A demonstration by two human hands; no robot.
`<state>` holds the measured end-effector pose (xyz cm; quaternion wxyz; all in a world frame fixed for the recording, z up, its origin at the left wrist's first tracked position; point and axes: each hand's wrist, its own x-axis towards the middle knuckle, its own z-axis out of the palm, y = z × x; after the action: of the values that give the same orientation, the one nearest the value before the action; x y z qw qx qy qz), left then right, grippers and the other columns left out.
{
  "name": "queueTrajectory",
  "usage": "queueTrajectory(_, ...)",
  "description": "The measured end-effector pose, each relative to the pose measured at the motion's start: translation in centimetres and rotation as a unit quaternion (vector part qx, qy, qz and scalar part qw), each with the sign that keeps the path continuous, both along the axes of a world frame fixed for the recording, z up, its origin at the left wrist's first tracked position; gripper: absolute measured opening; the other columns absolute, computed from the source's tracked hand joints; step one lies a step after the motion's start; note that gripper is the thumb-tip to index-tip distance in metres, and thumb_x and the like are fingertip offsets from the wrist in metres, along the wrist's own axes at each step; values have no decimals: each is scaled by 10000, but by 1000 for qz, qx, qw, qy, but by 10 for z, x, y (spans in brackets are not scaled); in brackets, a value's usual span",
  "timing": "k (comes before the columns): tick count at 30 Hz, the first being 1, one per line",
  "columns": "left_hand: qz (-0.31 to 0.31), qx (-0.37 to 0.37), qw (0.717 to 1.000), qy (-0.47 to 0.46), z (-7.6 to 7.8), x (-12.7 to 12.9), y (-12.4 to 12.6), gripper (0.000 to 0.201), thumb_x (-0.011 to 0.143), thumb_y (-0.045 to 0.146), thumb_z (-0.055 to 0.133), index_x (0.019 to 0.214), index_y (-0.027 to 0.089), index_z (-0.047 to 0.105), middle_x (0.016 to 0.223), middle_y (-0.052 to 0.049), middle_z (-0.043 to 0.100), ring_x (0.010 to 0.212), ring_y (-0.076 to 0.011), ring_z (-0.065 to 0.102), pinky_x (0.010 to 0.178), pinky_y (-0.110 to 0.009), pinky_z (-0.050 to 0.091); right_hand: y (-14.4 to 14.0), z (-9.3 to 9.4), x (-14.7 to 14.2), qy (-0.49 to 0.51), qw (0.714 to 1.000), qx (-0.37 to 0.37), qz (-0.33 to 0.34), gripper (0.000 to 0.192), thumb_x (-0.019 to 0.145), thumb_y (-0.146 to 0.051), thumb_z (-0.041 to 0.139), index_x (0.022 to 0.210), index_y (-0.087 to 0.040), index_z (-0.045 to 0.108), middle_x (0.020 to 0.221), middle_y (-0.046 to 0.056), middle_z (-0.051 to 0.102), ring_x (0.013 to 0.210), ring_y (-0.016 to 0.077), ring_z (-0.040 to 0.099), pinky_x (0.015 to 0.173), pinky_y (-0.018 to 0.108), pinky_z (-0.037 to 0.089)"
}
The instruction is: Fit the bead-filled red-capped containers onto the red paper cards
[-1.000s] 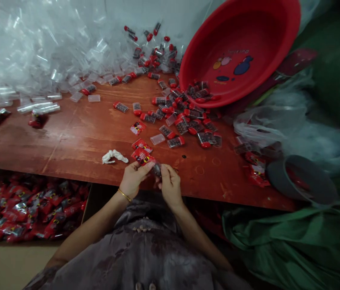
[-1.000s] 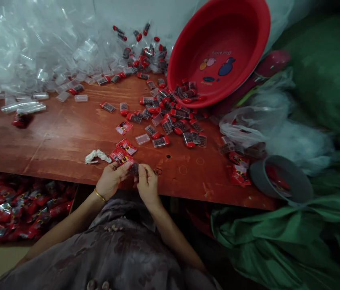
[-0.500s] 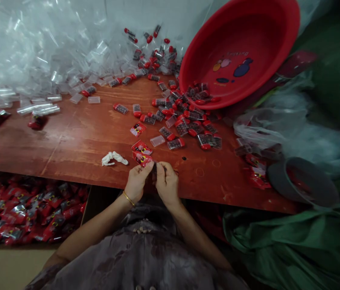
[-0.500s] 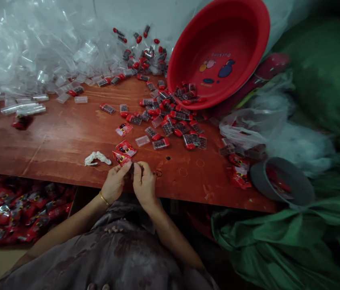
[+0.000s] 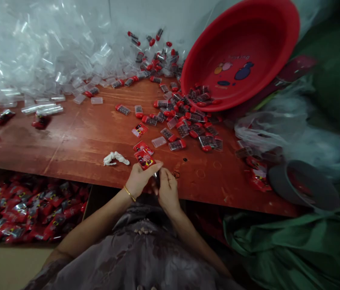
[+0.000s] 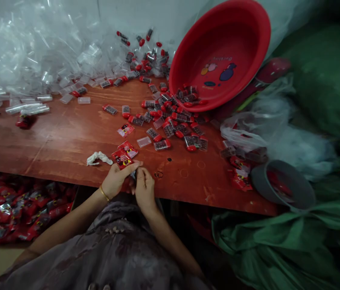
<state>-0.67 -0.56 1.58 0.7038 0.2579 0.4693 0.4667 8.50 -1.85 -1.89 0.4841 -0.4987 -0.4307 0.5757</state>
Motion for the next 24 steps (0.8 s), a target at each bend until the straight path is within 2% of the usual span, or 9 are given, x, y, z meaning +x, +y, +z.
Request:
queueTrajectory(2, 53, 31, 998, -15, -5, 4, -4, 407, 597, 525, 738, 731, 156, 629, 402, 63, 472, 301, -78, 439, 306, -186, 337, -1, 1, 0, -38, 998, 34, -39, 324, 879, -505, 409, 822, -205, 520, 573, -53, 479, 408, 74, 408, 358, 189, 325)
queueTrajectory(4, 98, 51, 993, -39, -10, 7, -7, 400, 616, 546, 716, 661, 166, 600, 434, 64, 478, 329, -59, 422, 334, -182, 354, -1, 4, 1, -72, 995, 53, -44, 313, 892, -482, 393, 779, -211, 500, 570, -48, 482, 407, 79, 409, 364, 198, 323)
queueTrajectory(6, 103, 52, 993, -39, -14, 8, -9, 393, 633, 545, 703, 642, 164, 607, 448, 57, 494, 353, -57, 422, 355, -184, 358, 1, 7, 2, -107, 991, 70, -44, 301, 903, -458, 375, 770, -214, 491, 571, -43, 489, 409, 87, 418, 384, 211, 343)
queueTrajectory(11, 118, 54, 992, -10, -16, 6, -9, 340, 566, 420, 792, 728, 138, 693, 547, 35, 597, 465, -47, 476, 473, -166, 413, 7, 4, 1, -202, 965, 147, -79, 263, 890, -423, 398, 783, -211, 512, 665, 7, 575, 584, 136, 538, 554, 253, 432)
queueTrajectory(13, 129, 42, 990, -21, -13, 4, -7, 357, 532, 415, 810, 698, 128, 679, 543, 30, 600, 465, -49, 488, 476, -167, 419, 8, 2, 2, -182, 975, 127, -34, 279, 904, -435, 375, 800, -215, 512, 632, -9, 555, 546, 127, 517, 528, 247, 423)
queueTrajectory(16, 141, 15, 989, -44, -9, 2, -6, 388, 559, 473, 778, 664, 134, 621, 447, 53, 520, 358, -61, 443, 366, -185, 364, 6, 1, 7, -97, 991, 69, 58, 292, 912, -467, 370, 921, -219, 525, 663, -24, 563, 494, 107, 496, 476, 232, 421)
queueTrajectory(19, 133, 8, 990, -47, -9, 0, -5, 392, 599, 484, 751, 687, 135, 595, 434, 74, 468, 311, -59, 404, 308, -184, 317, 5, 3, 15, -29, 991, 50, 120, 298, 895, -474, 422, 1035, -226, 510, 668, -39, 580, 467, 96, 515, 473, 227, 438)
queueTrajectory(21, 123, 12, 991, -44, -11, 0, -7, 395, 593, 477, 758, 651, 130, 578, 471, 60, 497, 334, -55, 426, 322, -181, 335, 6, 3, 17, -18, 991, 51, 125, 275, 868, -470, 478, 982, -222, 514, 629, -53, 579, 442, 91, 525, 463, 220, 435)
queueTrajectory(24, 97, 25, 993, -55, -12, -1, -10, 408, 606, 478, 752, 562, 135, 536, 469, 52, 498, 365, -56, 449, 373, -189, 378, 9, 3, 10, -16, 994, 30, 106, 283, 806, -487, 556, 783, -218, 472, 576, -61, 572, 400, 87, 512, 408, 205, 403)
